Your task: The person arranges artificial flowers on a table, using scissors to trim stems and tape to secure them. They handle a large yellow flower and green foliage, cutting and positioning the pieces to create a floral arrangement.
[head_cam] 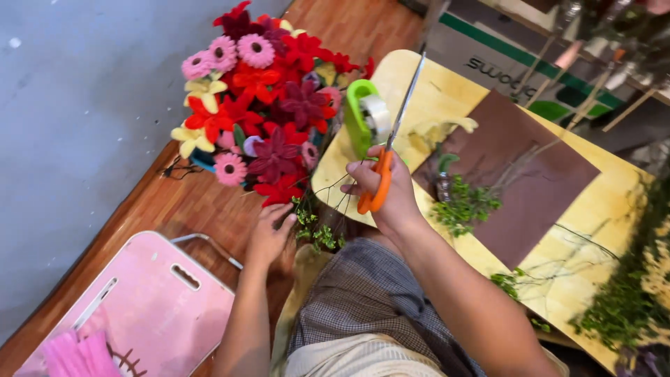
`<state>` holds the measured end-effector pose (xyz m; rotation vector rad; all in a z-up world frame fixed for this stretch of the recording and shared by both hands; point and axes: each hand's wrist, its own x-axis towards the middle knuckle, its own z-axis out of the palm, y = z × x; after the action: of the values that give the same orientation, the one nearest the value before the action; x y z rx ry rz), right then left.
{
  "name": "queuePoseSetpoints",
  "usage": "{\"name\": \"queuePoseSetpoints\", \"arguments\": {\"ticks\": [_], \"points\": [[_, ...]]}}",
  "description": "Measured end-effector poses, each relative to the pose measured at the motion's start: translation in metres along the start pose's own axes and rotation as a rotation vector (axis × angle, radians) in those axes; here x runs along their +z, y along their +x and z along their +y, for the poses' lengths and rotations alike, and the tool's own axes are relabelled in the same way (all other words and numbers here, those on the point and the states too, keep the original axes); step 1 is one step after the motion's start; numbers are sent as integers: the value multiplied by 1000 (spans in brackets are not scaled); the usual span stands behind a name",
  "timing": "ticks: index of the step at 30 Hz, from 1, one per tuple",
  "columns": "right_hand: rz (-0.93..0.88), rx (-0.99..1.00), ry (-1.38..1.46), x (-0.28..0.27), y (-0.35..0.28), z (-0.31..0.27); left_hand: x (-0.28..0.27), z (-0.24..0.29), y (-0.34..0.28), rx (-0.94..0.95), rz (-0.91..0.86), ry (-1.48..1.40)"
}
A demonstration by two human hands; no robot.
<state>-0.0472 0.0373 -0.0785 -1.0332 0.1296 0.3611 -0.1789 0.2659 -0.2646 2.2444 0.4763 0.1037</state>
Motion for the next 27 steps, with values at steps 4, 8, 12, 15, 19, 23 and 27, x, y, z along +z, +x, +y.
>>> {"name": "queuePoseSetpoints", "arguments": {"ticks": [4,8,12,15,19,23,27], "points": [[-62,60,-68,19,9,28,-48,13,8,-258,97,244],[-152,100,-133,21,14,55,-115,84,2,-79,-82,218],[-234,115,-163,27,12,66,-126,133,4,10,-62,-354],[-285,74,-208,14,23,81,-98,150,1,-66,-183,-566],[-241,27,-292,24,5,52,-74,143,15,-124,-57,-662],[-243,-87,-383,6,6,46,-61,162,13,-61,-123,-693],[-213,-170,-479,-17,-4,21,-57,184,16,357,-39,-248]]}}
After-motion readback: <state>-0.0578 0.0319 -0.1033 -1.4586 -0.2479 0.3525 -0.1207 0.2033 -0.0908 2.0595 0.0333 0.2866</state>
